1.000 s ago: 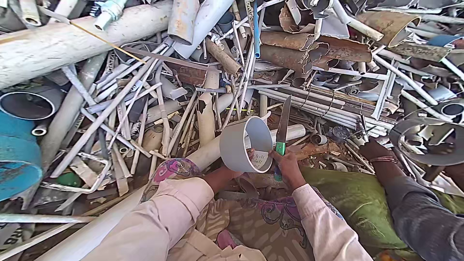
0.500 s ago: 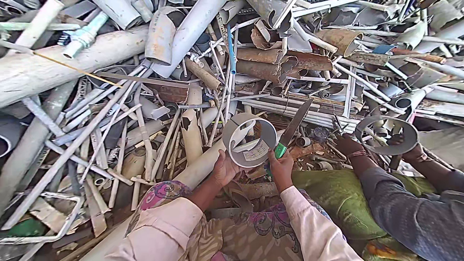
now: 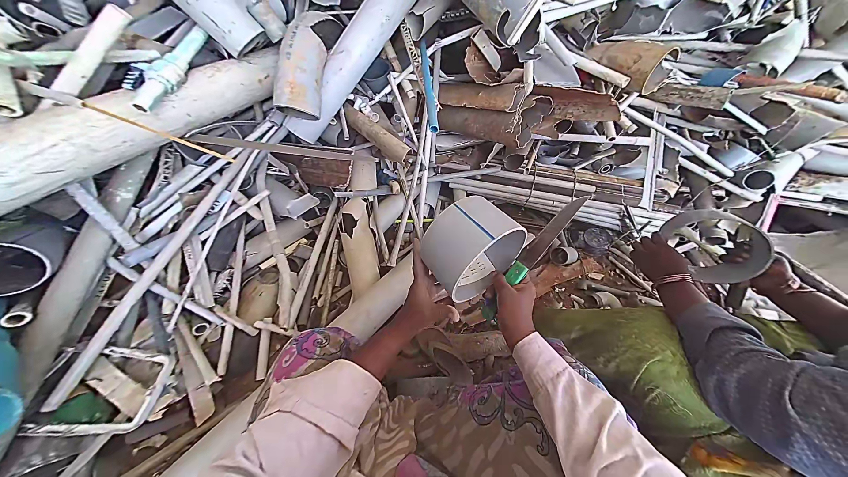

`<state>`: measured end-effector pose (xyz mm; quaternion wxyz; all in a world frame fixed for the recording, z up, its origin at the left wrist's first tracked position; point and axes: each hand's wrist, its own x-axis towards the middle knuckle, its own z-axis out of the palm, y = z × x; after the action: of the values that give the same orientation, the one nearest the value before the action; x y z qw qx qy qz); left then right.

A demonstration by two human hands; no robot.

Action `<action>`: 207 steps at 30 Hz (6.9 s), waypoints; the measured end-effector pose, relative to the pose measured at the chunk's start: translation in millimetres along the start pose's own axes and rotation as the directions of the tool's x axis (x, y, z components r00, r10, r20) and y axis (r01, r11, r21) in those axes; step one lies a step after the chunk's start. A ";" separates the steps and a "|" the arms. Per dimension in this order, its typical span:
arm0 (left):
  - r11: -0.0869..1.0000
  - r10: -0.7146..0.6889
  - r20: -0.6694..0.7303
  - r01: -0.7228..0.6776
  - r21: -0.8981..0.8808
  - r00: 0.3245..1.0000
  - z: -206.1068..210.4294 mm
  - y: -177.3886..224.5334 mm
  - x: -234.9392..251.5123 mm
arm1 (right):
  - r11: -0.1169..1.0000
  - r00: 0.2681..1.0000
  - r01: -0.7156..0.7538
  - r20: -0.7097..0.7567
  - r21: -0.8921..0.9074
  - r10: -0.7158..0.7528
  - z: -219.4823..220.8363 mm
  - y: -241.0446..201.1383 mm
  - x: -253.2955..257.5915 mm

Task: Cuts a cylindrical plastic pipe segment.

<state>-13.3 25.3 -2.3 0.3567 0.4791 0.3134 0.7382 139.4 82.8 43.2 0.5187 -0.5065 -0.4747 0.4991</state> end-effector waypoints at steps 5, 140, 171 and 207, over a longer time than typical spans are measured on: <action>0.985 0.074 -0.166 -0.045 0.168 0.983 0.3 -3.4 -5.7 | 0.999 0.999 0.010 0.045 -0.033 -0.008 11.1 -1.0 -6.5; 0.934 -0.268 -0.121 0.288 0.211 0.956 -10.5 -34.8 -3.4 | 0.437 0.402 0.424 0.597 -0.793 0.695 -61.0 -37.8 -84.6; 0.965 -0.078 -0.245 0.135 0.226 0.966 -82.9 3.5 29.8 | 0.397 0.433 0.533 0.644 -0.747 0.631 18.9 -37.2 -74.8; 0.955 -0.025 -0.330 0.120 0.273 0.944 -77.0 -7.8 23.9 | 0.478 0.435 0.418 0.632 -0.772 0.641 36.1 -31.7 -84.7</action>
<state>-90.1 40.1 -23.6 0.2541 0.3869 0.4895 0.7390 100.2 0.4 77.2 -0.1925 -0.3831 -0.8056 0.4090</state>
